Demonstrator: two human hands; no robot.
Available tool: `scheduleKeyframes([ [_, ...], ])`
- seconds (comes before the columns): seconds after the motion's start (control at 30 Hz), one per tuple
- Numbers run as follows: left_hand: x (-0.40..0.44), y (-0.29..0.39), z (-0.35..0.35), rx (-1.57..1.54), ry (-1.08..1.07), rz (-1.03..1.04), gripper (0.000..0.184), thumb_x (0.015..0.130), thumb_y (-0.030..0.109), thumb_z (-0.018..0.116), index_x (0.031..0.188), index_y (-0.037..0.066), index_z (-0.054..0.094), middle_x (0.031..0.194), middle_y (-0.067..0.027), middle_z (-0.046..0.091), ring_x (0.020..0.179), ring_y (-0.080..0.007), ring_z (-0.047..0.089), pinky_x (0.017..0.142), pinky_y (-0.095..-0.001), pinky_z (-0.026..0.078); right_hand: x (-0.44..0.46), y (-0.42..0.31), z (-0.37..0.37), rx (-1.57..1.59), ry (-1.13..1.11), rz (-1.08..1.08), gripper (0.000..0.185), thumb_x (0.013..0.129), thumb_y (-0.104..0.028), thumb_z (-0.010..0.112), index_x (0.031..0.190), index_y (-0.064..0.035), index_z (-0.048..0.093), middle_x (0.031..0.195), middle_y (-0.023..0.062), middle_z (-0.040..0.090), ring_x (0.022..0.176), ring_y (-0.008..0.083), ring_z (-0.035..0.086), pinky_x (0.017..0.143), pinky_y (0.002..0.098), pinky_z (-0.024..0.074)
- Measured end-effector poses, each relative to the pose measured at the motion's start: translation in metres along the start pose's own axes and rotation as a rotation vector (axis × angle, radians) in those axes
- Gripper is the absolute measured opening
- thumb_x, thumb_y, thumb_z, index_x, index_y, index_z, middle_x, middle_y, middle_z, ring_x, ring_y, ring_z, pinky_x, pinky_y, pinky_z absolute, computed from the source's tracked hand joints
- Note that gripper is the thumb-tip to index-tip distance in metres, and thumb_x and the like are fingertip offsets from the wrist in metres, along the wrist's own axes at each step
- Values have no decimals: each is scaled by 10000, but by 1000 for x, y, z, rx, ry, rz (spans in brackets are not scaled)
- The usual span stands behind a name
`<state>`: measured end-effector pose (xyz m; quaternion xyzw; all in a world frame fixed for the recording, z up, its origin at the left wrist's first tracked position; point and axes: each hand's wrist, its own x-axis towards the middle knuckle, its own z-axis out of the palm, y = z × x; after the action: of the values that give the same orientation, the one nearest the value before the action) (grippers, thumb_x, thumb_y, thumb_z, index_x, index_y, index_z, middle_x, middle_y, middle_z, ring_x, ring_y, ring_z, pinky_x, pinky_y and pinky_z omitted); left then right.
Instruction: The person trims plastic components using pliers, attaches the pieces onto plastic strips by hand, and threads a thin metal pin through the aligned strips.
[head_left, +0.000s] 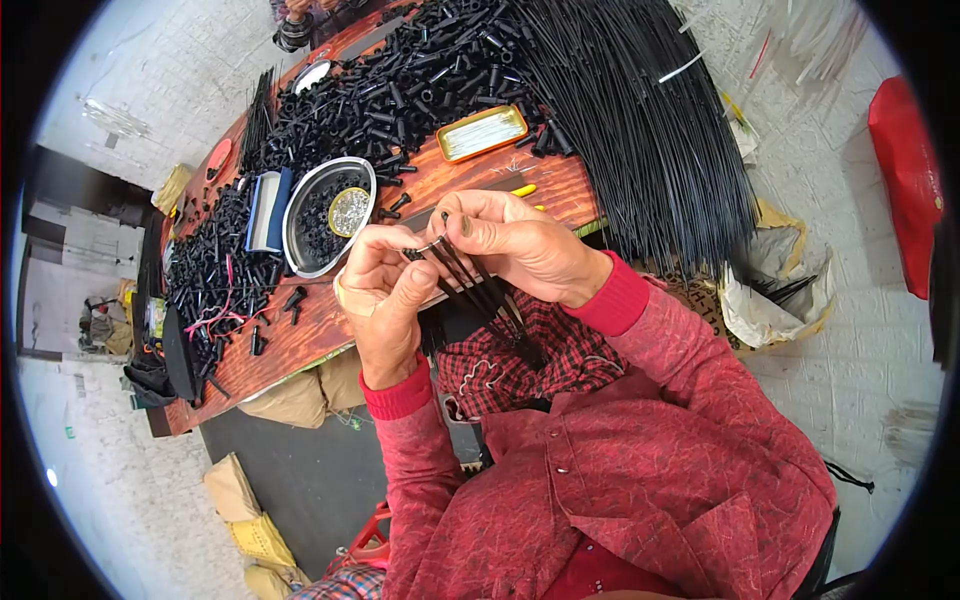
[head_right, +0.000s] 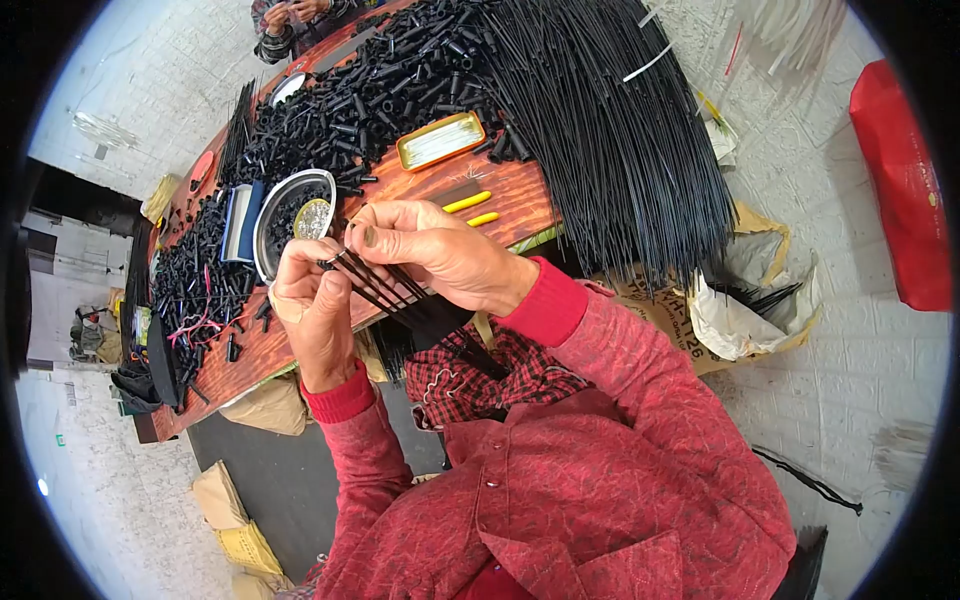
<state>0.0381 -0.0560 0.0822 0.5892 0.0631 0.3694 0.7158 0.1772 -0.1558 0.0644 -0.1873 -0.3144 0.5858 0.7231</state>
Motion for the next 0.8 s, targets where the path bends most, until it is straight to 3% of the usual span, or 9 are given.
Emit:
scheduleKeyframes([
  [0.07,4,-3,-8,-10,-75,-25,331,808,185,804,968,10,572,922,-44,610,801,-110,610,720,-227,483,0,0,0,-1,3,1,208,969,-281,610,986,-74,603,887,-21,589,772,81,557,703,241,462],
  [0.2,8,-3,-14,-33,-152,-86,376,821,215,798,1003,31,526,909,-35,562,784,-149,575,771,-270,471,0,-2,2,31,-23,5,196,971,-268,604,988,-72,601,861,-18,581,739,83,546,703,243,459],
  [0.43,10,-6,-8,-261,-169,-186,379,813,202,796,1031,22,543,889,-67,610,823,-172,622,760,-294,518,3,-2,-3,92,-54,24,196,966,-260,608,985,-65,600,844,-14,572,720,80,535,683,239,449],
  [0.73,9,-24,-20,-379,-191,-124,270,811,177,795,908,30,589,802,-50,562,740,-147,536,685,-286,456,2,-3,-2,110,-117,8,213,958,-268,620,983,-58,595,840,-21,551,724,76,518,671,228,433],
  [0.8,10,-30,-25,-185,-167,35,280,871,235,742,952,67,532,768,-73,542,632,-251,597,624,-383,545,0,-5,2,60,-98,8,231,964,-287,612,986,-58,593,845,-27,544,728,71,509,667,217,425],
])
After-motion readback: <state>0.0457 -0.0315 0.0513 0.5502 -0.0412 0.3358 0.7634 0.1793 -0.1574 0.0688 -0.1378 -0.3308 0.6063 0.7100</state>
